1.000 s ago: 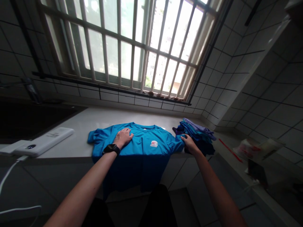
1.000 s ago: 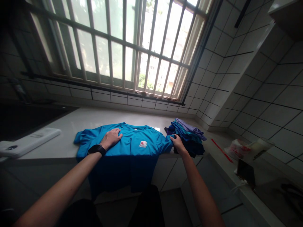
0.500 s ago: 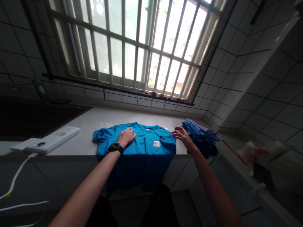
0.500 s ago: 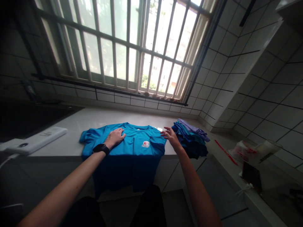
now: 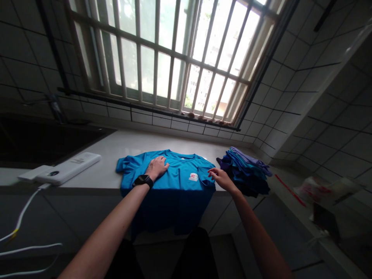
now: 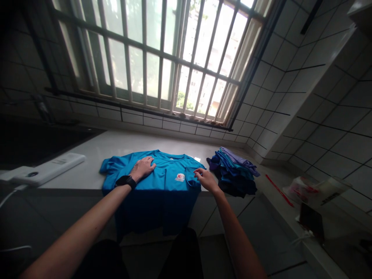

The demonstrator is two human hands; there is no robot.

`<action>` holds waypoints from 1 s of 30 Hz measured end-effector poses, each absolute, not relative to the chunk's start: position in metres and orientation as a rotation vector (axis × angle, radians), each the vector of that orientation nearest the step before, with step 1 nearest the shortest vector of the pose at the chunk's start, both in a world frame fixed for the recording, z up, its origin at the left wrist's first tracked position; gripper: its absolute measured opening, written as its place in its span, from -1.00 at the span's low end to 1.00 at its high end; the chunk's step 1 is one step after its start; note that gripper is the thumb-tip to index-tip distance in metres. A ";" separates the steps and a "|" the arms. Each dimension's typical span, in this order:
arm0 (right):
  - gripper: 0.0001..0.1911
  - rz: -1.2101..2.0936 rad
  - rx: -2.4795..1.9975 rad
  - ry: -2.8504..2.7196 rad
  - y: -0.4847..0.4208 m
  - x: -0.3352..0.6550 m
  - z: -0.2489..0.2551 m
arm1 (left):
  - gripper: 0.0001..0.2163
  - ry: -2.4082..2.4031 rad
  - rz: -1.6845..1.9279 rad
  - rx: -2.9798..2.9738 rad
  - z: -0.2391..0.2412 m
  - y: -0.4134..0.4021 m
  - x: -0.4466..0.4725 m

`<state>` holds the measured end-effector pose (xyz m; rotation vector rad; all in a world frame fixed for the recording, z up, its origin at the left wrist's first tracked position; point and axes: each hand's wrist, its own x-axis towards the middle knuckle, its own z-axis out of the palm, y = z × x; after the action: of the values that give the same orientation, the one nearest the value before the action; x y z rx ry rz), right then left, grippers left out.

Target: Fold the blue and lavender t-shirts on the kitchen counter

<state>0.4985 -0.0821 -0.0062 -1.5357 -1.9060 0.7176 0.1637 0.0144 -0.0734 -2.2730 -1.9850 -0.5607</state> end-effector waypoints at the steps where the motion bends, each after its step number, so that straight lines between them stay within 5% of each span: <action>1: -0.82 0.596 -1.618 -1.922 -0.081 0.499 -0.008 | -0.57 -1.984 -0.559 -2.276 -0.073 0.014 0.164; 4: -0.78 0.480 -1.632 -2.094 -0.084 0.498 -0.014 | -0.57 -1.992 -0.567 -2.281 -0.073 0.014 0.164; 10: -0.71 0.896 -1.406 -2.068 -0.094 0.493 -0.023 | -0.59 -1.987 -0.618 -2.288 -0.073 0.012 0.165; 16: -0.63 0.283 -1.674 -2.061 -0.073 0.494 -0.030 | -0.59 -1.996 -0.600 -2.297 -0.073 0.012 0.165; 30: -0.40 0.305 -2.119 -2.117 -0.016 0.484 -0.063 | -0.54 -2.044 -0.485 -2.240 -0.073 0.010 0.164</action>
<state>0.4835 -0.0163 -0.0626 -2.1189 -2.1167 0.3055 0.1639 0.0104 -0.0733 -2.2403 -2.0440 -0.4849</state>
